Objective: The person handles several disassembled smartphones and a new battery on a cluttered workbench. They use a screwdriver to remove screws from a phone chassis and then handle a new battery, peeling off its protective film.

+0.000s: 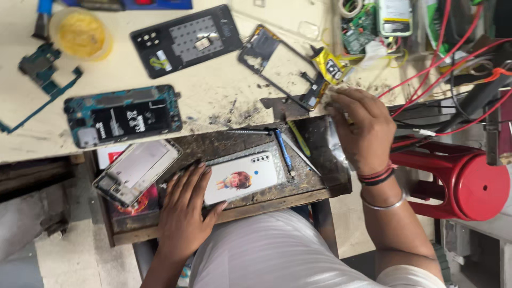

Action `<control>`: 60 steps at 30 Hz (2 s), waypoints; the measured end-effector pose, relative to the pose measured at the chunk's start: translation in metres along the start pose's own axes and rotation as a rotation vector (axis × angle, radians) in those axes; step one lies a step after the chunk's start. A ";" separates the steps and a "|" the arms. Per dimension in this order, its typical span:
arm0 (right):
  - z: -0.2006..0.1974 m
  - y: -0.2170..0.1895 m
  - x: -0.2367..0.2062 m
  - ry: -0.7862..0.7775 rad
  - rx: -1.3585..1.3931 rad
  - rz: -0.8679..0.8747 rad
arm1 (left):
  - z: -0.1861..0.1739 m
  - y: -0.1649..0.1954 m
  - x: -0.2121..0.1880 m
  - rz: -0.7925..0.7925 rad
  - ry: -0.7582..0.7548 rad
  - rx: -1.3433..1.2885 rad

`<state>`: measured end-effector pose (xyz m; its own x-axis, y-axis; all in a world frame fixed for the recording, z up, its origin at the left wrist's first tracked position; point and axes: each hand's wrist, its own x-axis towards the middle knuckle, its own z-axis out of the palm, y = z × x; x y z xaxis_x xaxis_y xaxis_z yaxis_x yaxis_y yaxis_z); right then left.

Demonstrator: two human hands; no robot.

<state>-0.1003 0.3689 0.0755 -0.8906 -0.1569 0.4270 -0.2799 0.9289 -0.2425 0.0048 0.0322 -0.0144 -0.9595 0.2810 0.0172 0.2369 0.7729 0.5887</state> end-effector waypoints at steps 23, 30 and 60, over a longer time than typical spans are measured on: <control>-0.028 0.053 -0.009 0.255 0.184 0.165 | 0.002 0.124 0.185 0.610 0.218 0.156; -0.031 0.060 -0.027 0.292 0.268 0.167 | 0.007 0.115 0.178 0.676 0.224 0.221; -0.035 0.052 -0.008 0.149 0.206 0.118 | -0.044 0.078 0.186 0.531 0.329 -0.014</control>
<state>-0.0949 0.4302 0.0899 -0.8632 0.0138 0.5046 -0.2576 0.8477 -0.4638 -0.1620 0.1200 0.0701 -0.7086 0.4331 0.5570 0.6945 0.5675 0.4423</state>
